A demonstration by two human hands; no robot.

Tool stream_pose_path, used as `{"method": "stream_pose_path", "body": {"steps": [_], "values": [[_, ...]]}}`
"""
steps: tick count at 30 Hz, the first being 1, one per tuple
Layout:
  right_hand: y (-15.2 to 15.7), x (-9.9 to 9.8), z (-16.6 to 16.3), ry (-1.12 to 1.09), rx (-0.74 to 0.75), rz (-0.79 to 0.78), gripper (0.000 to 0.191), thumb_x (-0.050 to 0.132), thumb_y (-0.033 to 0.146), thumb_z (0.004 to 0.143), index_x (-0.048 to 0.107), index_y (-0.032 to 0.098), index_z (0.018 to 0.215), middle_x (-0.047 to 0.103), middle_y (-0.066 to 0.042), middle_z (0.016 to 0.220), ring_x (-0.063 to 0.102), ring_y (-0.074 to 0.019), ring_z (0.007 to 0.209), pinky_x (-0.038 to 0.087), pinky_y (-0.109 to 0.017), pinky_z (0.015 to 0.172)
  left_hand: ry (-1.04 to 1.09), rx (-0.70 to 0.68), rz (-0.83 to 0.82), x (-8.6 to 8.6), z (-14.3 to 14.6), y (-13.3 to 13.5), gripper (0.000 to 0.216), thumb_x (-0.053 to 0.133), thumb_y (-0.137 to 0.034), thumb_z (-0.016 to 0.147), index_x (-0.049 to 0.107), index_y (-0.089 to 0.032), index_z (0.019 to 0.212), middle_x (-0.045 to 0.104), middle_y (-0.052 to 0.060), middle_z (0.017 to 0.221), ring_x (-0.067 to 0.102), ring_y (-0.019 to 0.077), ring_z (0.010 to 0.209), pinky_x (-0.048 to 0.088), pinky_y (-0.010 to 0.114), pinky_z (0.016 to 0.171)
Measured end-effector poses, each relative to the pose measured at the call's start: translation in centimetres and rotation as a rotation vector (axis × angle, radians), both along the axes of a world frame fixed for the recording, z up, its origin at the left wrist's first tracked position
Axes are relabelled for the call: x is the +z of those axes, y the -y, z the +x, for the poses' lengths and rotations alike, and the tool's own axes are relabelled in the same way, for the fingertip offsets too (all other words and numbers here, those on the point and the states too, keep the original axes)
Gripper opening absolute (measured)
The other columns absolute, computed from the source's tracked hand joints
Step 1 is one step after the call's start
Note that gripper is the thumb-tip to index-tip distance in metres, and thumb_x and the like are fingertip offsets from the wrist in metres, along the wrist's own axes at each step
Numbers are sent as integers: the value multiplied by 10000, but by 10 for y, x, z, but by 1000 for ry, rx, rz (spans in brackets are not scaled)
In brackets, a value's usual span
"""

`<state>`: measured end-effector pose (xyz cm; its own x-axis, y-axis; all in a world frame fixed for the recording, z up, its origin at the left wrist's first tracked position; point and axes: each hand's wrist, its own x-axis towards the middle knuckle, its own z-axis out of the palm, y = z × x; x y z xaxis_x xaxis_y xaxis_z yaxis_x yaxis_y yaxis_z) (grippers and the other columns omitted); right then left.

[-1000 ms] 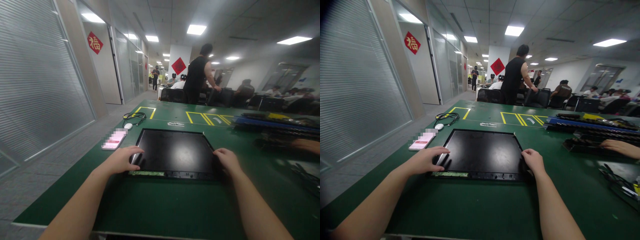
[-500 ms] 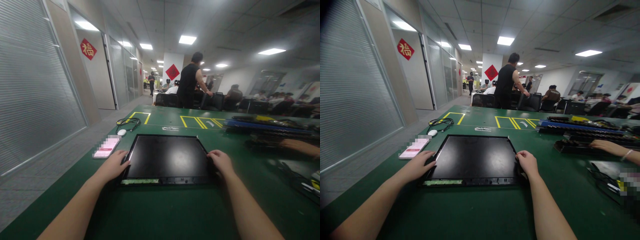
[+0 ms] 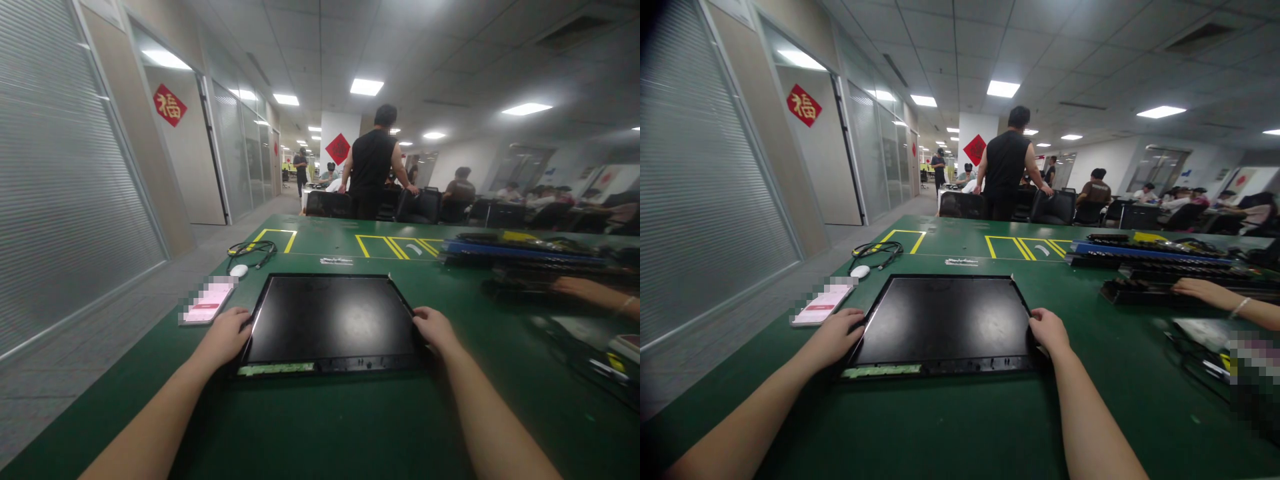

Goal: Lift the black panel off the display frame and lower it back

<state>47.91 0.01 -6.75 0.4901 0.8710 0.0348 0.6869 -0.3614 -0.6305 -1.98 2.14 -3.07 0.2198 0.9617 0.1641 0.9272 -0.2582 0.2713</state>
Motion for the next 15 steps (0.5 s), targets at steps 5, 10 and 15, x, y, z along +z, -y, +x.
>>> {"method": "stream_pose_path", "body": {"steps": [5, 10, 15], "values": [[-1, -3, 2, 35, 7, 12, 320, 572, 179, 793, 745, 181, 1062, 774, -79, 1011, 713, -218, 923, 502, -279, 746, 119, -4, 11, 1, 3, 0, 372, 470, -259, 827, 780, -134, 991, 726, 200, 1208, 665, 328, 1169, 477, 404, 1063], [-2, -5, 2, 29, -6, 2, 326, 573, 191, 798, 740, 181, 1077, 770, -77, 991, 710, -211, 886, 494, -277, 721, 493, 133, -53, 7, 4, 5, 284, 550, -276, 827, 763, -216, 1005, 795, 83, 1040, 723, 304, 1048, 567, 396, 919], [-2, -6, 2, 21, -2, 14, 272, 567, 230, 797, 738, 215, 1007, 766, -61, 980, 709, -214, 890, 498, -280, 710, 1015, 403, -282, 22, 18, 16, 301, 670, -210, 840, 719, -146, 1130, 801, 90, 845, 764, 256, 728, 613, 338, 661]]}}
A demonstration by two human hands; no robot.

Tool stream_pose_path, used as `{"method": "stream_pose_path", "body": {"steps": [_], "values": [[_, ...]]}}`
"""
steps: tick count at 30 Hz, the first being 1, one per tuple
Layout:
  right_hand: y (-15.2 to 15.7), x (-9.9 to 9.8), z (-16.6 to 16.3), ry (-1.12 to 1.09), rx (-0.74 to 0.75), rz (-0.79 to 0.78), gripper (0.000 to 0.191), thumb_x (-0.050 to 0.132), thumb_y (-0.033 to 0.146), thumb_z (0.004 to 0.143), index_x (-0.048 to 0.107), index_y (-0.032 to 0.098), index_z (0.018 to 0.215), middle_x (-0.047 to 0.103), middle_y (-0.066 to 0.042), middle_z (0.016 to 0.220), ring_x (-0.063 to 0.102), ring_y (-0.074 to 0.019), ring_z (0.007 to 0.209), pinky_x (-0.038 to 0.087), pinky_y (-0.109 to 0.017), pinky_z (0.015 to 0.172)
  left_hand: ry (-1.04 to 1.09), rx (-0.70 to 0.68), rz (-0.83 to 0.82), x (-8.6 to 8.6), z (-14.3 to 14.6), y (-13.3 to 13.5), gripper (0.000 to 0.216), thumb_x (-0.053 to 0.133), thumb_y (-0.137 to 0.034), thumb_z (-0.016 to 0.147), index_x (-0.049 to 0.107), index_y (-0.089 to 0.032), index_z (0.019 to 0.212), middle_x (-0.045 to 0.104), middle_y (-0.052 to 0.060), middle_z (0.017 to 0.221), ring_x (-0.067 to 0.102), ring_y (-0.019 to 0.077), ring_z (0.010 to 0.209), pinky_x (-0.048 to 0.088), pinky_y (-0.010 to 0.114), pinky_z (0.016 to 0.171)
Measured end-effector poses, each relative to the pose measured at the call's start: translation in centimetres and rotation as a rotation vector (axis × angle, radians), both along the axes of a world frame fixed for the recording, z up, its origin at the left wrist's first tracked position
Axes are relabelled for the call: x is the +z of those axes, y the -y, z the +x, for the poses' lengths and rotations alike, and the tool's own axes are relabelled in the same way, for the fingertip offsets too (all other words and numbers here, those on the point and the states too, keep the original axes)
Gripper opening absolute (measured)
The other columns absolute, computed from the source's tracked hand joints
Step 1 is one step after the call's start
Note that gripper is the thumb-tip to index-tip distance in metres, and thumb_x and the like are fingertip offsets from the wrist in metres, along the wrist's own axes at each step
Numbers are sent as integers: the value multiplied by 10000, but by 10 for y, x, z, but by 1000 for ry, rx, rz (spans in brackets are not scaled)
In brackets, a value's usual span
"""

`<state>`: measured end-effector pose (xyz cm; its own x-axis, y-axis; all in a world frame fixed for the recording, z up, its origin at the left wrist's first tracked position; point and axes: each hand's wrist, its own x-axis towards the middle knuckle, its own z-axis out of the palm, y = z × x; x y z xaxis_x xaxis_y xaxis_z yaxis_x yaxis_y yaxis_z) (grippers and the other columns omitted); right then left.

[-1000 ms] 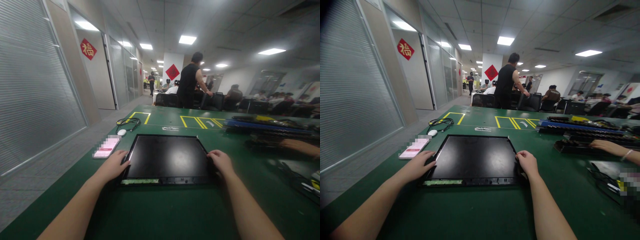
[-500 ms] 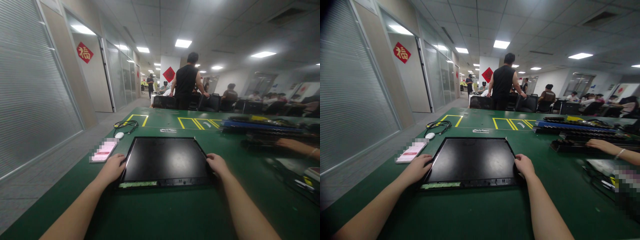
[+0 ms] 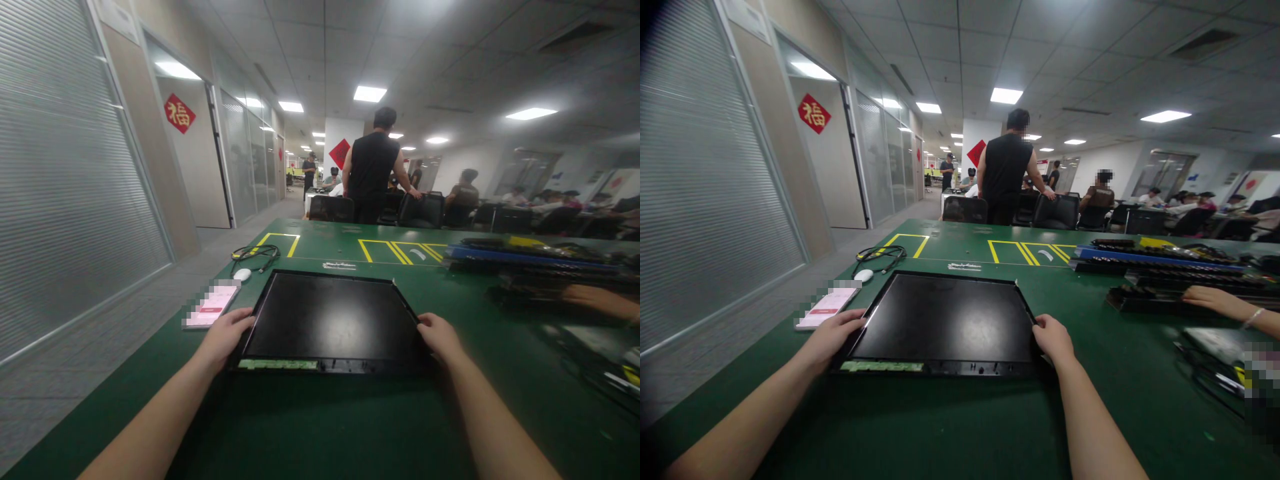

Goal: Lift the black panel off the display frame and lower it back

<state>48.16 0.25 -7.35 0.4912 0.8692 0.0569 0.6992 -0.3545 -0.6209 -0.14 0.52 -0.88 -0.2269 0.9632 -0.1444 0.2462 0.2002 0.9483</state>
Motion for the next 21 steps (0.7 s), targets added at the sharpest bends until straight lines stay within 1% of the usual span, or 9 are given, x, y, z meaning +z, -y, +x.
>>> {"method": "stream_pose_path", "body": {"steps": [3, 5, 7, 12, 15, 18, 21], "values": [[1, 2, -1, -11, 0, -6, 241, 568, 249, 792, 736, 231, 963, 769, -53, 968, 713, -220, 899, 504, -288, 721, 338, 87, -82, 9, 9, 6, 410, 693, -97, 828, 673, -122, 1237, 785, 90, 751, 738, 229, 564, 599, 305, 523], [1, 3, -2, -3, -4, -4, 229, 581, 251, 787, 735, 233, 955, 772, -56, 967, 714, -223, 902, 504, -292, 723, 481, 99, -100, 13, 13, 8, 486, 682, -65, 839, 628, -125, 1318, 774, 78, 714, 729, 225, 519, 599, 303, 487], [2, 3, -2, 2, -10, -6, 231, 590, 252, 785, 734, 230, 964, 773, -63, 983, 714, -227, 895, 501, -296, 712, 567, 95, -102, 14, 14, 8, 540, 659, -45, 858, 578, -124, 1385, 765, 64, 686, 729, 221, 506, 604, 296, 480], [2, 2, -1, -3, -8, -24, 246, 570, 264, 797, 722, 231, 988, 767, -57, 1006, 712, -219, 894, 495, -288, 703, 677, 99, -115, 14, 16, 7, 587, 589, -25, 904, 492, -144, 1470, 766, 39, 689, 711, 189, 455, 617, 275, 495], [2, 2, -1, 9, 0, -22, 248, 557, 270, 803, 720, 230, 986, 765, -61, 1013, 710, -223, 914, 497, -292, 722, 717, 83, -116, 15, 17, 7, 629, 549, -13, 917, 431, -160, 1518, 761, 21, 684, 720, 189, 467, 618, 269, 496], [1, 2, -2, 30, 3, -15, 236, 563, 254, 797, 722, 228, 969, 767, -67, 1002, 711, -229, 943, 502, -293, 753, 727, 83, -100, 15, 18, 6, 655, 508, 10, 918, 393, -150, 1542, 757, 18, 675, 719, 187, 466, 608, 260, 476], [0, 2, -2, 36, -4, -18, 226, 572, 254, 796, 725, 227, 960, 766, -67, 994, 712, -229, 951, 507, -290, 761, 706, 80, -79, 15, 18, 6, 681, 514, 14, 909, 398, -182, 1550, 775, 33, 715, 716, 177, 460, 597, 243, 464]]}}
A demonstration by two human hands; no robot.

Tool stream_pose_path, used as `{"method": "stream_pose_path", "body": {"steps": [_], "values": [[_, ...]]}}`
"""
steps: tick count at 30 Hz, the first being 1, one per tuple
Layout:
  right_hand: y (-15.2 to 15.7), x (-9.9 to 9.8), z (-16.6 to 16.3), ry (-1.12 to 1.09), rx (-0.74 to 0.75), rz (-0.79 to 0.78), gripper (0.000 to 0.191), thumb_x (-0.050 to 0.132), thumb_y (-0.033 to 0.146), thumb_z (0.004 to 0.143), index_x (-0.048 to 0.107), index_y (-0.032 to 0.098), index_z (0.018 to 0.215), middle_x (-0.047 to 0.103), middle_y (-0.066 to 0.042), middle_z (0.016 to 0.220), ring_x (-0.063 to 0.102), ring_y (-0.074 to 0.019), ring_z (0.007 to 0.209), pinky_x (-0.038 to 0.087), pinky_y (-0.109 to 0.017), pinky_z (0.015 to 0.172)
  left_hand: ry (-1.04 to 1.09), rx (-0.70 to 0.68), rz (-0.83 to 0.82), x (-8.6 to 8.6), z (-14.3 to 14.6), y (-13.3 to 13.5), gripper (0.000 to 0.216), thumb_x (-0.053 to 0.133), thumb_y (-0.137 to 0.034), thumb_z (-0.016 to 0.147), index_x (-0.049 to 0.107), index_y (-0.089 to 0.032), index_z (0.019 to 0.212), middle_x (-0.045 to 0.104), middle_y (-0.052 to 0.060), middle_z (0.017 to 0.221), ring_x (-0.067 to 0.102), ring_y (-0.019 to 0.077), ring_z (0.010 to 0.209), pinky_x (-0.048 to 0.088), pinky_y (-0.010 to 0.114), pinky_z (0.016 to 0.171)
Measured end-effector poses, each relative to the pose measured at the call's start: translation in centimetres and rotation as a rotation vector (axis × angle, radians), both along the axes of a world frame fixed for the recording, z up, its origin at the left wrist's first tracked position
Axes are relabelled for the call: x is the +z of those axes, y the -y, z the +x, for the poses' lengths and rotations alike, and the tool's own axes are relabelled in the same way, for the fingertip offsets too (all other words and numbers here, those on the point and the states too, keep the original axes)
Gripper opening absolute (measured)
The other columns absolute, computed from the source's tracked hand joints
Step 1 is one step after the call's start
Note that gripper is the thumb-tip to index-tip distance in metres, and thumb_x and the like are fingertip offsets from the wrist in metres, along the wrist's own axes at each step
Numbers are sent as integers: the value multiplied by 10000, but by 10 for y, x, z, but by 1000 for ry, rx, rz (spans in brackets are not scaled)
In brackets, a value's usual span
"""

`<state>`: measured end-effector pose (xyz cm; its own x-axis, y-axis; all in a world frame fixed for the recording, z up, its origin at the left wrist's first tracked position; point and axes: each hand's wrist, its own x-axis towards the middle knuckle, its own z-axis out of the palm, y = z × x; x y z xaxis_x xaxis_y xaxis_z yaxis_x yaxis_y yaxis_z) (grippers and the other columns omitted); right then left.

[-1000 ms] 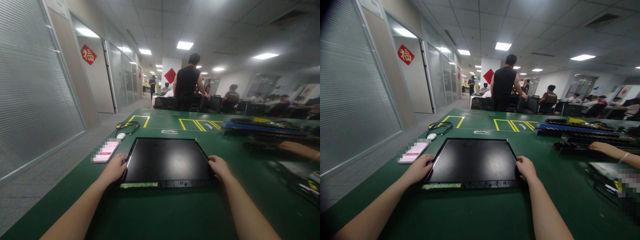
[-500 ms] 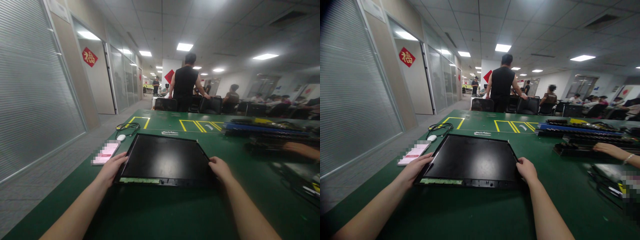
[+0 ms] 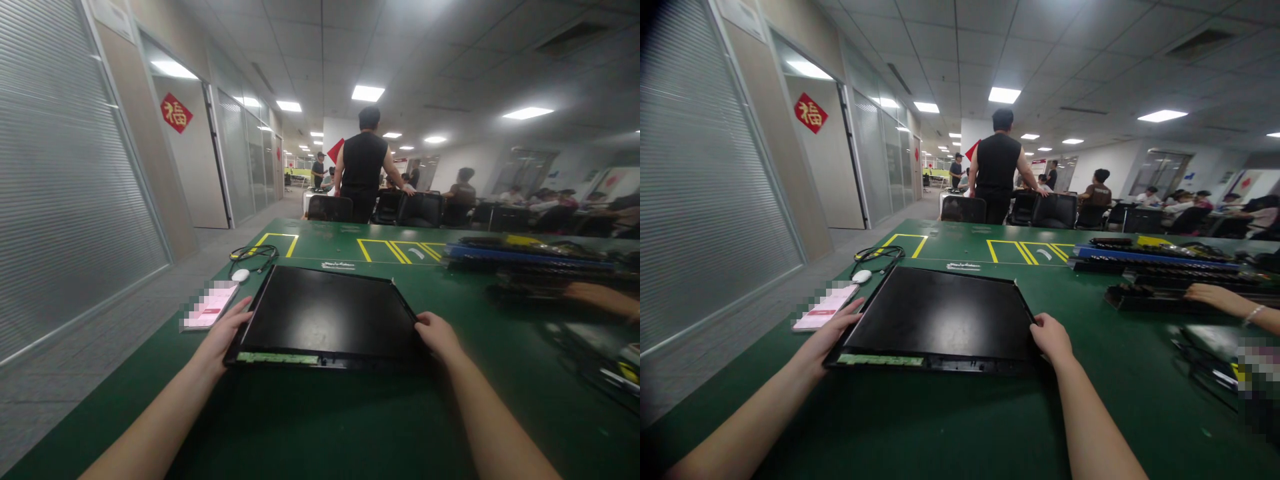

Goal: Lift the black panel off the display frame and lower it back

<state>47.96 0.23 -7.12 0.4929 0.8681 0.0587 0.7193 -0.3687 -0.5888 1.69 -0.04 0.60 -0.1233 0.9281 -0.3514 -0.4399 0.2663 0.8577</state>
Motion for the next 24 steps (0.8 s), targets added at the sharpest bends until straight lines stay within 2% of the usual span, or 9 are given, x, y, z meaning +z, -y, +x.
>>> {"method": "stream_pose_path", "body": {"steps": [3, 11, 19, 24], "values": [[0, 0, 0, -4, 2, 0, 222, 574, 260, 794, 725, 234, 955, 764, -59, 981, 714, -217, 915, 507, -278, 732, -32, -17, 9, -2, -1, 0, 713, 545, 10, 897, 402, -223, 1555, 787, 45, 747, 725, 182, 475, 602, 249, 477], [3, 6, -5, -30, -5, -8, 227, 565, 247, 780, 725, 232, 940, 759, -62, 971, 704, -223, 920, 505, -291, 752, -58, -48, 38, -9, -4, -4, 690, 572, -17, 915, 409, -231, 1551, 773, 36, 689, 751, 223, 529, 614, 286, 489], [3, 4, -4, -28, 0, 3, 221, 567, 249, 785, 719, 229, 944, 760, -65, 980, 705, -221, 941, 493, -288, 764, -86, -99, 42, -9, -6, -2, 413, 596, -89, 936, 616, -126, 1347, 809, 90, 810, 782, 227, 663, 639, 292, 591], [3, 4, -4, -27, 1, -5, 230, 564, 253, 791, 714, 227, 963, 764, -64, 985, 709, -217, 909, 485, -282, 727, -107, -164, 36, -6, -9, 0, 481, 601, -4, 840, 656, -120, 1304, 814, 92, 823, 782, 232, 673, 626, 275, 563]]}}
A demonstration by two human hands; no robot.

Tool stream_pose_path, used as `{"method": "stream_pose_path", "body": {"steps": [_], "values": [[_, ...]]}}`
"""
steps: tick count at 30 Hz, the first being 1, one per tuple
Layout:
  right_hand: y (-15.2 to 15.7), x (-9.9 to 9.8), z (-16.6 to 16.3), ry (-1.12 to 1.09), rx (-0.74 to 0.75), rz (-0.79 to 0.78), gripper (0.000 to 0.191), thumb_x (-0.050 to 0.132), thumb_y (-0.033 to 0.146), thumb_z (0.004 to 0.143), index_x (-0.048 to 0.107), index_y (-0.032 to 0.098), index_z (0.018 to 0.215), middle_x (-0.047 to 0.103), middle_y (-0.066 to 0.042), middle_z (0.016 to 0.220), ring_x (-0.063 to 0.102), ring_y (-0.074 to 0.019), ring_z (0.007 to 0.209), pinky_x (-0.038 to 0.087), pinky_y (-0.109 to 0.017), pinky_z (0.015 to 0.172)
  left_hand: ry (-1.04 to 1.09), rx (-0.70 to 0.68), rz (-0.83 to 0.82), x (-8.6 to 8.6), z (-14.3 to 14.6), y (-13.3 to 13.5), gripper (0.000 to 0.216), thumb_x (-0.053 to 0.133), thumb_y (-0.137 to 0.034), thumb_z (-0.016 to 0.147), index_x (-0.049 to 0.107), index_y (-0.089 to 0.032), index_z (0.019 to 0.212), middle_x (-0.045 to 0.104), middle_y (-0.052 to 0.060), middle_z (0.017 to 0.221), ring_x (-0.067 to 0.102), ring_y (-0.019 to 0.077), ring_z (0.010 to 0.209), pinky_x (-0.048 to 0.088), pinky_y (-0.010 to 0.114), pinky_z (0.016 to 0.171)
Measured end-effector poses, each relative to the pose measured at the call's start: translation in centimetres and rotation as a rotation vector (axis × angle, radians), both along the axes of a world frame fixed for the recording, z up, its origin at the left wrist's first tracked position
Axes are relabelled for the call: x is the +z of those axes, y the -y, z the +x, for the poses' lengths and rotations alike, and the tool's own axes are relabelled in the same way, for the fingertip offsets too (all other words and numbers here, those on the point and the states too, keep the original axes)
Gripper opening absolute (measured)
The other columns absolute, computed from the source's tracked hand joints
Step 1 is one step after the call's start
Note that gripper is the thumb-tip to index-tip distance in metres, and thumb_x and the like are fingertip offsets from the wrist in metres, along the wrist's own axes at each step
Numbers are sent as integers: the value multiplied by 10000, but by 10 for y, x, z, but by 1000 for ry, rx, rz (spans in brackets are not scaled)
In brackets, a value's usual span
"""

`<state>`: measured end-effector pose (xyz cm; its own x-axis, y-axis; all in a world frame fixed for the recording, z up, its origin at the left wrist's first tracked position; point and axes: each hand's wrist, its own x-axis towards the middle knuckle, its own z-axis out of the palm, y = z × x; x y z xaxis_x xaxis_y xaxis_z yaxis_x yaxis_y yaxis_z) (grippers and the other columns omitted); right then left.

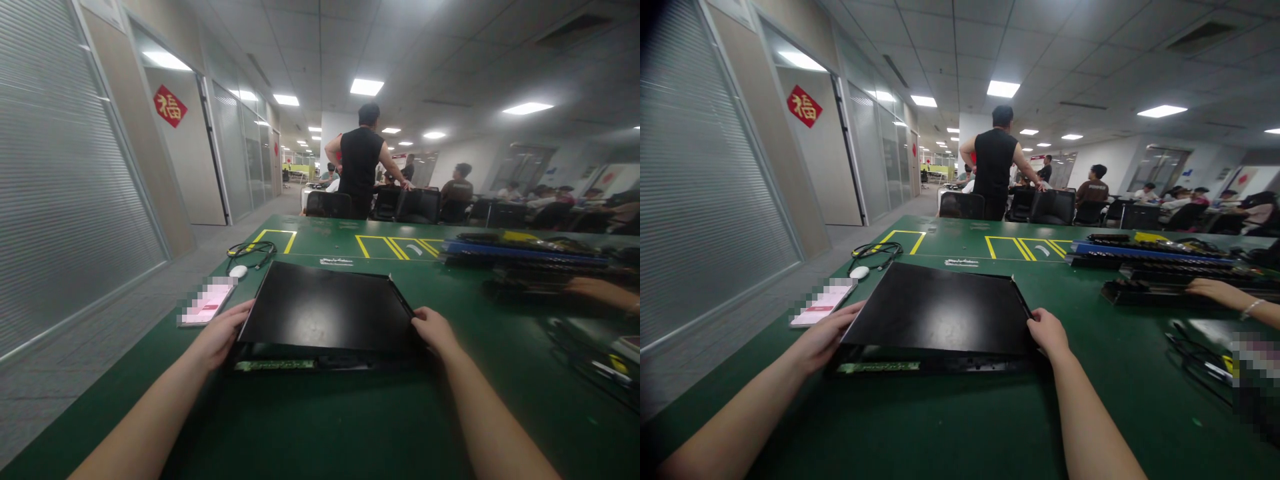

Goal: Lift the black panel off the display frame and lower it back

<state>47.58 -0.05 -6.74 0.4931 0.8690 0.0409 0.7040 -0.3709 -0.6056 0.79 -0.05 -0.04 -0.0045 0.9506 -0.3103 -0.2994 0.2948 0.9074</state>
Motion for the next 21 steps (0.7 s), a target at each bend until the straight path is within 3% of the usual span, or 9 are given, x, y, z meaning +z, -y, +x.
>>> {"method": "stream_pose_path", "body": {"steps": [7, 14, 17, 21], "values": [[-3, -4, 6, -1, 0, 4, 244, 579, 254, 773, 731, 227, 963, 766, -67, 962, 708, -221, 884, 493, -288, 718, -17, -12, 37, -2, -1, -2, 485, 587, 13, 739, 734, -126, 1180, 823, 76, 888, 765, 190, 638, 615, 247, 570], [-4, -6, 9, -11, 10, 27, 260, 582, 264, 743, 751, 228, 937, 765, -75, 961, 697, -239, 862, 502, -321, 705, -89, 31, 35, 2, 3, 1, 307, 599, -51, 680, 814, -149, 876, 819, 65, 828, 764, 189, 701, 570, 205, 553], [-4, -6, 9, -20, 9, 29, 255, 580, 270, 747, 743, 226, 938, 764, -74, 966, 695, -246, 876, 504, -336, 731, -170, 50, 58, -2, 1, 0, 236, 664, -111, 657, 815, -172, 828, 823, 70, 862, 766, 214, 791, 576, 231, 609], [-3, -5, 9, -34, 10, 33, 235, 583, 274, 751, 732, 227, 926, 761, -73, 987, 691, -252, 914, 502, -354, 782, -313, 88, 105, -5, -1, 0, 183, 788, -197, 604, 815, -196, 785, 826, 93, 897, 754, 287, 925, 588, 338, 804]]}}
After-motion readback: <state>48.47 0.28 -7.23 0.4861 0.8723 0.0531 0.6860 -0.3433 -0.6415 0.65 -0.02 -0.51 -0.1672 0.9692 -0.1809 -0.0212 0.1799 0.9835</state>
